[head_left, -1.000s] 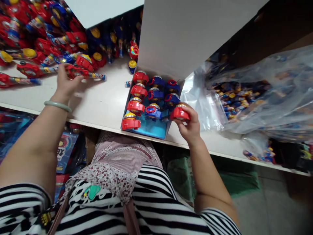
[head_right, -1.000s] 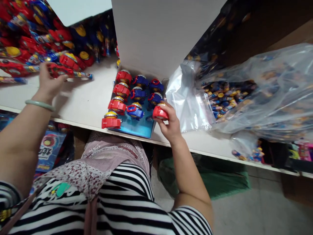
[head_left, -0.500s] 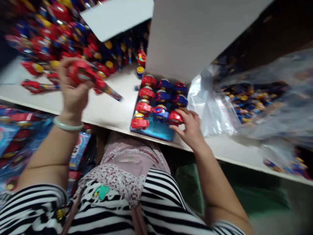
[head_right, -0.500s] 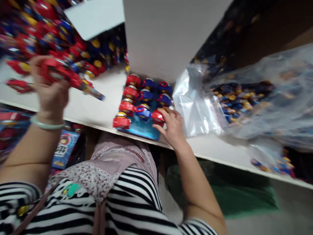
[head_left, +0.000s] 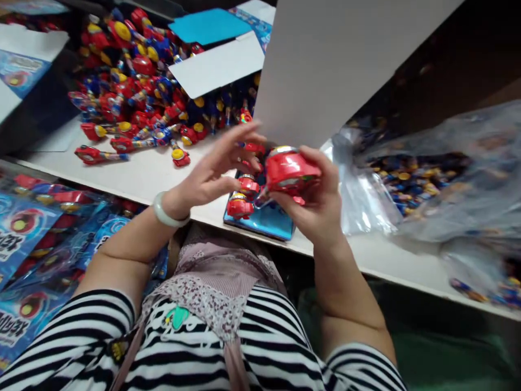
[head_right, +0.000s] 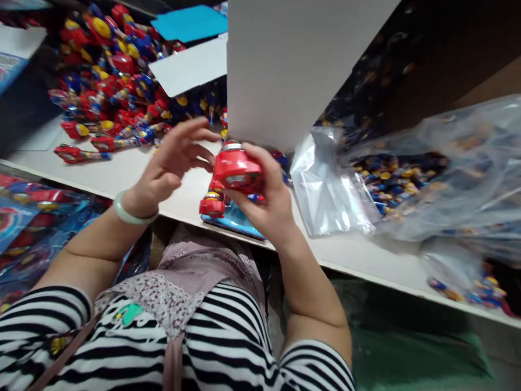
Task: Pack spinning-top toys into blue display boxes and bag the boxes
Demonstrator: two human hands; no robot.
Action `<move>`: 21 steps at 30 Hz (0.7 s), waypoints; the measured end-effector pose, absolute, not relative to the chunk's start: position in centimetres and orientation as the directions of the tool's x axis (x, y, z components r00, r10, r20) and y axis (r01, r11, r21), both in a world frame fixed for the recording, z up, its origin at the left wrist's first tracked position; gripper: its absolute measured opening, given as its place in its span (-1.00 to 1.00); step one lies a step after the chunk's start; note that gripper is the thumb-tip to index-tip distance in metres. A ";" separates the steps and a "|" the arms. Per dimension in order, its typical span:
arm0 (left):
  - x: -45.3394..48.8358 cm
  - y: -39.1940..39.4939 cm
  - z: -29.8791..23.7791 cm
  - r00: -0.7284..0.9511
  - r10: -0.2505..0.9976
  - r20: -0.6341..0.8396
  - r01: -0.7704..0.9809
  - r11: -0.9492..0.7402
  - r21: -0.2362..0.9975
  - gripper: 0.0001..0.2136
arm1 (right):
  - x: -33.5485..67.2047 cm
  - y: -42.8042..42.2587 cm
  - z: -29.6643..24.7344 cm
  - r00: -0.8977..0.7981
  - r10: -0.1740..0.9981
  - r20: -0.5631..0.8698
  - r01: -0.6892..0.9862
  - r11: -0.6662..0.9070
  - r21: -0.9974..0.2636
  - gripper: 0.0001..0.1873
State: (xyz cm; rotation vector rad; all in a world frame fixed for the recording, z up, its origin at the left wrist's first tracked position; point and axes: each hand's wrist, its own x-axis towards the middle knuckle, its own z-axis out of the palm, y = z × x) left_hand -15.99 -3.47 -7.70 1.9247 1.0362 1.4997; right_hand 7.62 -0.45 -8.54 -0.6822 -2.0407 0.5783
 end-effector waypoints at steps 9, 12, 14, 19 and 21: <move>-30.0 0.1 -18.7 -0.477 0.818 0.321 0.727 0.162 0.667 -0.65 | 16.3 -2.1 -18.6 -0.187 0.712 0.676 0.414 0.682 -0.603 -0.26; -31.3 0.6 -21.2 -0.564 0.809 0.163 0.704 0.369 0.606 -0.48 | 17.0 -2.5 -19.9 -0.266 0.746 0.610 0.456 0.655 -0.602 -0.29; -31.3 0.8 -22.4 -0.570 0.813 0.121 0.693 0.397 0.601 -0.41 | 17.4 -3.0 -20.1 -0.278 0.755 0.593 0.479 0.644 -0.596 -0.28; -32.0 1.6 -24.3 -0.600 0.774 0.201 0.676 0.356 0.645 -0.41 | 17.1 -4.4 -20.0 -0.218 0.702 0.678 0.424 0.694 -0.583 -0.21; -32.3 1.9 -24.7 -0.622 0.750 0.225 0.654 0.341 0.675 -0.42 | 16.6 -4.8 -19.7 -0.282 0.717 0.637 0.417 0.690 -0.592 -0.18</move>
